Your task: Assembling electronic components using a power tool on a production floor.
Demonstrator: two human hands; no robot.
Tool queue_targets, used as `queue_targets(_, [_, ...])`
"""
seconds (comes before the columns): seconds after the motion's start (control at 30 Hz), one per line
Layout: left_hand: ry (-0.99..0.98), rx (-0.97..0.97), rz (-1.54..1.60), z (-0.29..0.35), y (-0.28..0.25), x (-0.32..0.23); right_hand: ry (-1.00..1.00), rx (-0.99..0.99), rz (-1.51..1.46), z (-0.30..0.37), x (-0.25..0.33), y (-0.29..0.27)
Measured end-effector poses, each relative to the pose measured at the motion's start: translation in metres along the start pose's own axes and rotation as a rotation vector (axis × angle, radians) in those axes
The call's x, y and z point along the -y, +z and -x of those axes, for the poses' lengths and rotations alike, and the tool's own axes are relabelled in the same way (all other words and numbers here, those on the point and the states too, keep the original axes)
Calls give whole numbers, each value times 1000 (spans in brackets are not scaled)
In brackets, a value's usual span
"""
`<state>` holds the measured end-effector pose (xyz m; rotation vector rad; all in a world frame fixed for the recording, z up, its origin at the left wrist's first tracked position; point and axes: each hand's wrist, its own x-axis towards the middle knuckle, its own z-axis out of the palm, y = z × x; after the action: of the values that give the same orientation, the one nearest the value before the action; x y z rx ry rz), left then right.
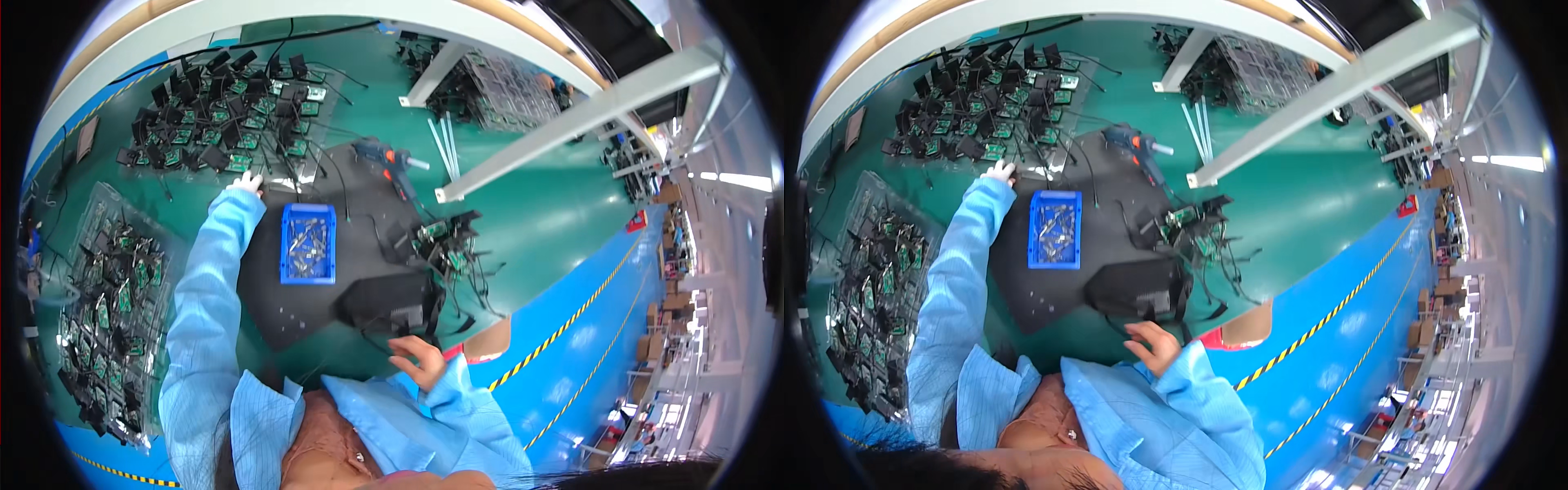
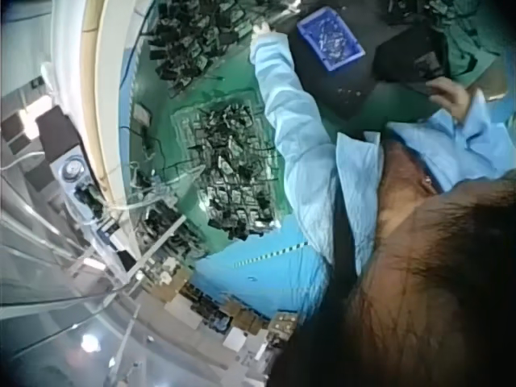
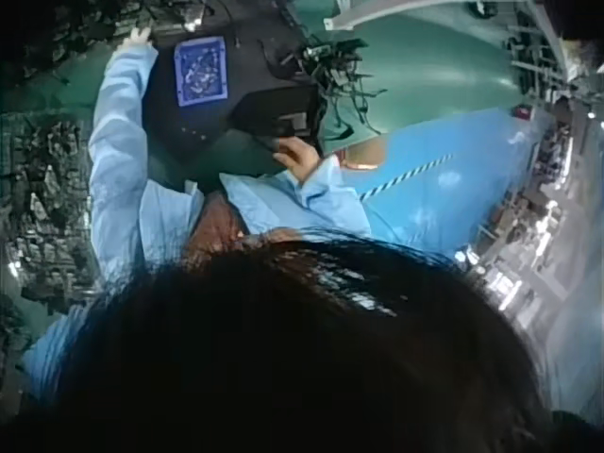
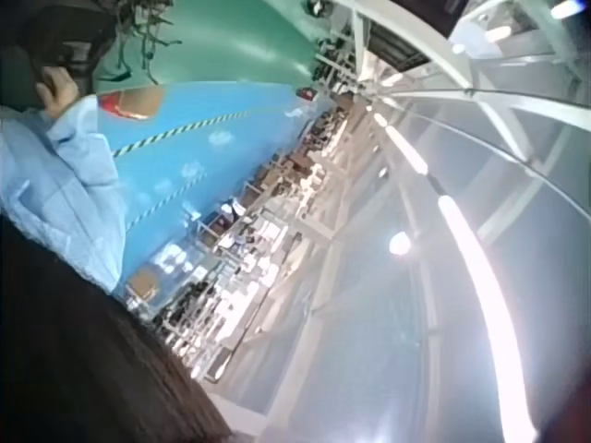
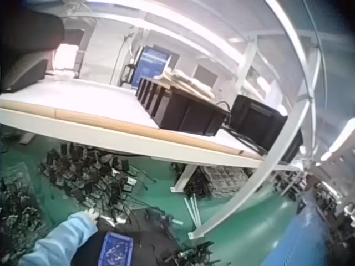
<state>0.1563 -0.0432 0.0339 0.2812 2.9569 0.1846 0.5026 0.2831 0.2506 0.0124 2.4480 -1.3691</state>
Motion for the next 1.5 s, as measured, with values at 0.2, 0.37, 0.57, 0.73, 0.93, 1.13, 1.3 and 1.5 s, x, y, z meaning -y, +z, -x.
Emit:
queue_targets(0.2, [159,-360,308,84,-55,-32,454,-333,-346,126,-45,75])
queue_targets(0.37, [271,-369,879,244,-114,-89,347,-188,-254,128,-69,97])
queue_targets(0.57, [22,206,988,426,-6,-134,123,-531,-51,108,-149,65])
queue_targets(0.73, [-203,186,1122,461,0,-180,1,-379,-77,70,-163,30])
queue_targets(0.93, [-295,-224,892,440,-28,-228,276,585,-272,36,-141,-5])
queue_targets(1.13, [-358,-117,1245,458,-37,-235,-162,330,280,39,-81,-14])
queue_targets(1.3, [-204,-95,1094,448,-51,-223,106,-43,-333,32,-160,-21])
queue_targets(1.5, [90,-164,932,410,-73,-230,-66,-187,395,-14,-151,7])
